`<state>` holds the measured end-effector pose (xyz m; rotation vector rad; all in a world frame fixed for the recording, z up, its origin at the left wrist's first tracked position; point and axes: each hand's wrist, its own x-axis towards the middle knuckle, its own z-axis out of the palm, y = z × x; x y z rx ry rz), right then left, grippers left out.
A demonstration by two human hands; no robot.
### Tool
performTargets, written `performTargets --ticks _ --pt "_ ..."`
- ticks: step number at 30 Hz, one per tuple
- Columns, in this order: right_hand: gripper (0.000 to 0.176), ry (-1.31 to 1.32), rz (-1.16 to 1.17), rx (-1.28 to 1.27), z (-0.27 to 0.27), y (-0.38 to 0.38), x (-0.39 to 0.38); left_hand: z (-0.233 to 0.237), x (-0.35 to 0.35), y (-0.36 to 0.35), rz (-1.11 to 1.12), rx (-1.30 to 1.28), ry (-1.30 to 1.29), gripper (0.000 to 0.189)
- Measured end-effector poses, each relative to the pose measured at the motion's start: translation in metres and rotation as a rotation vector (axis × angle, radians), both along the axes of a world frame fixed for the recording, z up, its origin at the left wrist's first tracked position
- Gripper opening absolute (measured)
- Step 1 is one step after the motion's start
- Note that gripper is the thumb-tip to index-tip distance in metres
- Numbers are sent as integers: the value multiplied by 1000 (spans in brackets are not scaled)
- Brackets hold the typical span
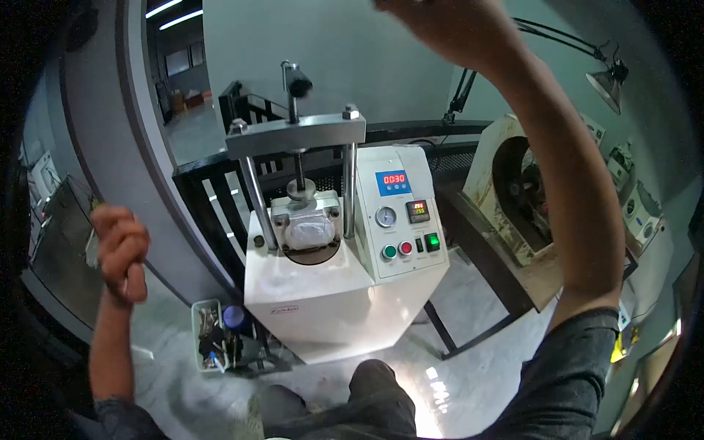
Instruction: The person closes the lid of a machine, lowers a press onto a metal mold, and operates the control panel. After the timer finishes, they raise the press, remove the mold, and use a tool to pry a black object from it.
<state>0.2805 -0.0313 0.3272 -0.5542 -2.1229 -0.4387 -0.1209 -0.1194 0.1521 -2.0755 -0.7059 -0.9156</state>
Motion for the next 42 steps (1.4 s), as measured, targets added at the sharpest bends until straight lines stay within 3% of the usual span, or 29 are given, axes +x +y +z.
performTargets --ticks 1,3,5,7,9,13,15,16,18,19,21,24,25,27,28,29,30,31,32,33,35,37,39,41,42 --pt "27 -71 -126 -248 14 2 -12 -2 -1 -14 -47 -114 -110 28" --pt "71 -541 -367 -418 30 46 -25 -32 0 -34 -40 -284 -484 33" --pt "50 -550 -275 -223 25 94 -35 -66 21 -50 -110 -432 -892 26" --pt "34 -466 -29 72 12 145 -59 -99 50 -71 -35 -709 -1162 15" --pt "36 -773 -89 -178 4 221 -74 -110 78 -96 -3 -1053 -1318 10" --pt "40 -945 -234 -414 32 175 -83 -109 79 -164 101 -1231 -1199 11" --pt "61 -1027 -477 -510 47 153 -70 -123 54 -197 208 -1271 -1296 10" --pt "61 -1030 -467 -523 52 139 -75 -128 44 -209 286 -1309 -1382 9" --pt "83 -1019 -513 -944 55 104 -89 -123 35 -200 321 -1315 -1363 8" --pt "88 -770 -146 -846 42 82 -92 -118 37 -193 350 -1327 -1334 8" --pt "88 -878 -253 -818 35 102 -131 -90 67 -145 274 -1286 -1292 7" --pt "99 -823 -401 -666 24 141 -137 -78 111 -68 173 -1280 -1076 20" --pt "101 -833 -443 -787 24 148 -122 -77 129 -47 207 -1262 -1040 26" --pt "99 -838 -331 -997 25 162 -87 -87 156 -7 218 -1223 -1037 42" --pt "96 -758 -245 -1137 32 134 -87 -101 168 16 252 -1208 -1097 54" --pt "96 -1013 -300 -1092 45 117 -85 -116 188 37 317 -1196 -1181 67" --pt "95 -1185 -76 -1173 72 120 -100 -124 201 52 344 -1200 -1203 67" --pt "95 -1348 157 -1245 83 125 -111 -130 213 64 471 -1113 -1230 79" --pt "94 -1162 124 -1025 59 129 -112 -135 223 77 594 -1014 -1249 91" --pt "93 -961 95 -818 35 135 -111 -138 231 87 618 -1016 -1255 91" --pt "90 -958 130 -709 35 160 -108 -140 239 102 645 -950 -1354 103" --pt "94 -862 -200 -789 29 175 -94 -145 243 115 681 -914 -1383 105" --pt "97 -931 -374 -1008 40 163 -80 -146 248 121 613 -992 -1544 108" --pt "95 -1008 -390 -1105 75 111 -90 -155 253 125 640 -998 -1516 111" --pt "95 -1251 -152 -1264 91 132 -99 -158 255 127 622 -984 -1517 114"
